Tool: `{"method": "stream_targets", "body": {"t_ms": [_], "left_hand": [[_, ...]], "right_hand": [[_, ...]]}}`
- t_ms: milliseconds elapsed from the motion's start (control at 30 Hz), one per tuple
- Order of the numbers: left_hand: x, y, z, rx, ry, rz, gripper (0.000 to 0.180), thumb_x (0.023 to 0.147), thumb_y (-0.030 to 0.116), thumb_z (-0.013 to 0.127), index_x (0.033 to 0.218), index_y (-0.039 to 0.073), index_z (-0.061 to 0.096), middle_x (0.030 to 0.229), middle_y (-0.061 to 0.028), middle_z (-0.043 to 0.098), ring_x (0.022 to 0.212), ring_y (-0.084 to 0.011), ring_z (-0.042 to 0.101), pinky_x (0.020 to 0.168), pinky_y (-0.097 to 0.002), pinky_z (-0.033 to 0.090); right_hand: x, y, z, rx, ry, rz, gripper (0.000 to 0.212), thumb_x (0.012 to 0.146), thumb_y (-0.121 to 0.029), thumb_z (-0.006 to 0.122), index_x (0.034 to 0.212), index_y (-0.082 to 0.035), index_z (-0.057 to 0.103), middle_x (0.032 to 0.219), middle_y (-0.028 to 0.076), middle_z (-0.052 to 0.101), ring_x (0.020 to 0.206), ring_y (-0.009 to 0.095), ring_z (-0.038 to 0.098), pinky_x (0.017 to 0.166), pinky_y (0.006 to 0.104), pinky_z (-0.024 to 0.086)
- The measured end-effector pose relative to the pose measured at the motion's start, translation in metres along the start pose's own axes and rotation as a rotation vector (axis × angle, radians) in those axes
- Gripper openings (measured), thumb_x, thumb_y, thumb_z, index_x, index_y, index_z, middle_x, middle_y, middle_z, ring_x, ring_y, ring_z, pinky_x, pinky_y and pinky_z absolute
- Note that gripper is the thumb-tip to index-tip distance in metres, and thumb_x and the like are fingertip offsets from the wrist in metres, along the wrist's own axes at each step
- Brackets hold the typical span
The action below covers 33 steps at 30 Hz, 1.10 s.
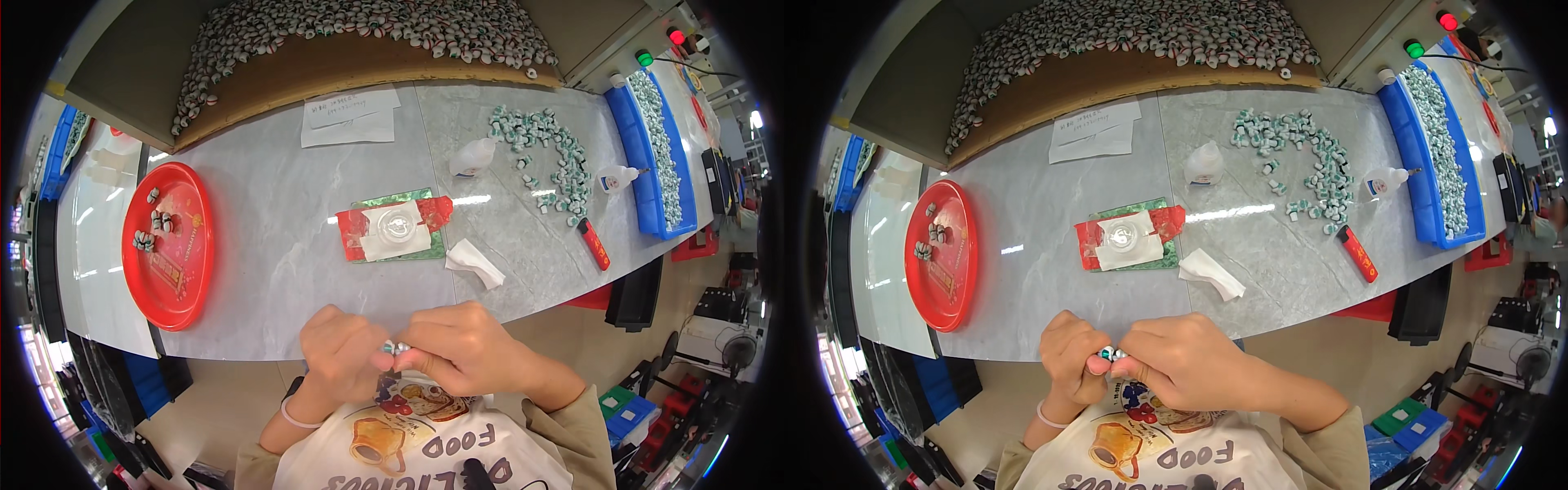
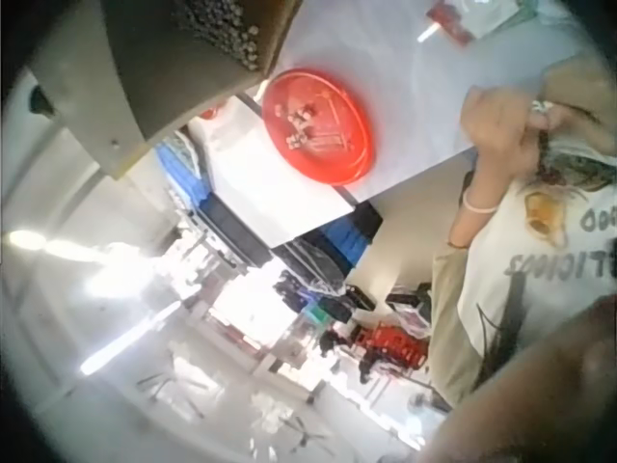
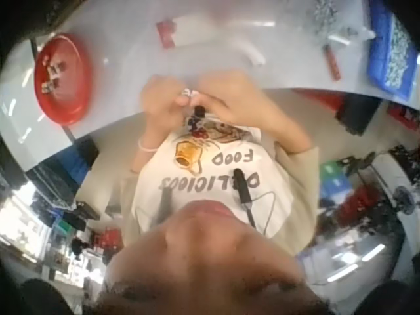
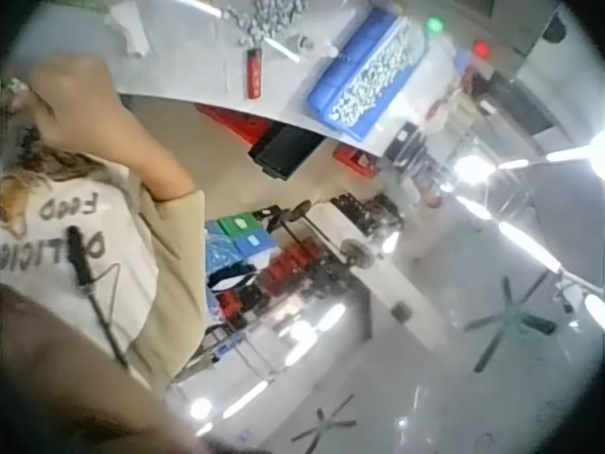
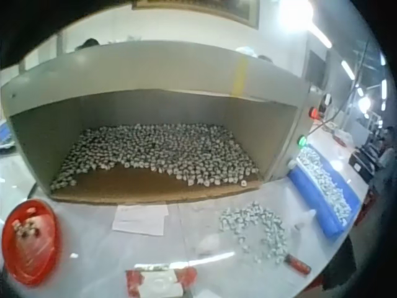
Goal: Assembling small plastic electronic components at a workbench.
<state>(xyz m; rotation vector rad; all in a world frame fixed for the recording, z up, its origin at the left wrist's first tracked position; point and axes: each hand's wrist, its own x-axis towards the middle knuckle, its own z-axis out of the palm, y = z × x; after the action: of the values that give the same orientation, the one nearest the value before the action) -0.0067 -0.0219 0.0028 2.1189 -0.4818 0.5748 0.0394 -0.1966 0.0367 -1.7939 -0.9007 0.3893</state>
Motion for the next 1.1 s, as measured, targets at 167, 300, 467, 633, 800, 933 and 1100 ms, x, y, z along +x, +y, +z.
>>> {"method": "stream_targets", "body": {"t_ms": [167, 300, 467, 633, 800, 933, 1100], "left_hand": [[0.003, -0.001, -0.001, -0.058, -0.019, -0.035, 0.017, 0.072, 0.019, 0.063, 0.066, 0.006, 0.054, 0.052, -0.0027, 0.044, 0.042, -0.0196, 0.039, 0.045, -0.0302, 0.026], [0.001, -0.003, -0.004, -0.100, -0.064, -0.079, 0.016, 0.074, 0.017, 0.061, 0.066, 0.005, 0.054, 0.052, -0.0035, 0.045, 0.042, -0.0201, 0.039, 0.045, -0.0311, 0.025], [0.002, -0.003, -0.004, -0.105, -0.083, -0.121, 0.024, 0.081, 0.022, 0.058, 0.066, 0.004, 0.054, 0.052, -0.0043, 0.045, 0.042, -0.0206, 0.039, 0.045, -0.0318, 0.025], [0.002, -0.001, -0.003, -0.174, -0.044, -0.212, 0.037, 0.091, 0.030, 0.049, 0.066, 0.003, 0.054, 0.052, -0.0060, 0.044, 0.041, -0.0219, 0.036, 0.045, -0.0322, 0.025], [0.003, -0.002, -0.001, -0.207, -0.043, -0.235, 0.037, 0.092, 0.030, 0.048, 0.067, 0.003, 0.054, 0.053, -0.0063, 0.045, 0.042, -0.0223, 0.036, 0.046, -0.0326, 0.026], [0.004, -0.003, 0.000, -0.226, -0.061, -0.225, 0.035, 0.092, 0.029, 0.047, 0.069, 0.003, 0.055, 0.054, -0.0059, 0.046, 0.043, -0.0224, 0.037, 0.046, -0.0326, 0.028], [0.005, -0.003, -0.001, -0.288, -0.085, -0.238, 0.032, 0.092, 0.027, 0.048, 0.071, 0.004, 0.056, 0.055, -0.0057, 0.047, 0.043, -0.0227, 0.038, 0.046, -0.0325, 0.028]], "right_hand": [[0.001, -0.001, 0.003, -0.194, 0.077, -0.091, 0.026, 0.079, -0.020, 0.064, 0.066, -0.004, 0.049, 0.061, 0.006, 0.046, 0.051, 0.024, 0.050, 0.043, 0.0338, 0.039], [0.002, 0.001, 0.009, -0.292, 0.153, -0.156, 0.026, 0.077, -0.019, 0.065, 0.064, -0.005, 0.048, 0.059, 0.005, 0.043, 0.049, 0.021, 0.049, 0.043, 0.0324, 0.039], [0.001, 0.002, 0.009, -0.448, 0.148, -0.202, 0.023, 0.073, -0.016, 0.066, 0.066, -0.004, 0.049, 0.061, 0.005, 0.043, 0.050, 0.018, 0.047, 0.044, 0.0297, 0.038], [0.005, 0.003, 0.006, -0.506, 0.201, -0.284, 0.022, 0.066, -0.013, 0.070, 0.079, 0.002, 0.060, 0.061, 0.005, 0.045, 0.048, 0.019, 0.047, 0.044, 0.0297, 0.039], [0.007, 0.005, 0.002, -0.558, 0.172, -0.298, 0.024, 0.067, -0.012, 0.070, 0.083, 0.003, 0.061, 0.064, 0.005, 0.050, 0.051, 0.019, 0.049, 0.046, 0.0299, 0.040], [0.007, 0.008, 0.008, -0.331, 0.348, -0.282, 0.026, 0.064, -0.008, 0.075, 0.086, 0.001, 0.064, 0.075, 0.008, 0.061, 0.058, 0.020, 0.056, 0.050, 0.0282, 0.043], [0.006, 0.008, 0.001, -0.196, 0.305, -0.293, 0.028, 0.064, -0.004, 0.074, 0.088, 0.001, 0.062, 0.081, 0.009, 0.063, 0.066, 0.021, 0.061, 0.055, 0.0289, 0.046]]}}
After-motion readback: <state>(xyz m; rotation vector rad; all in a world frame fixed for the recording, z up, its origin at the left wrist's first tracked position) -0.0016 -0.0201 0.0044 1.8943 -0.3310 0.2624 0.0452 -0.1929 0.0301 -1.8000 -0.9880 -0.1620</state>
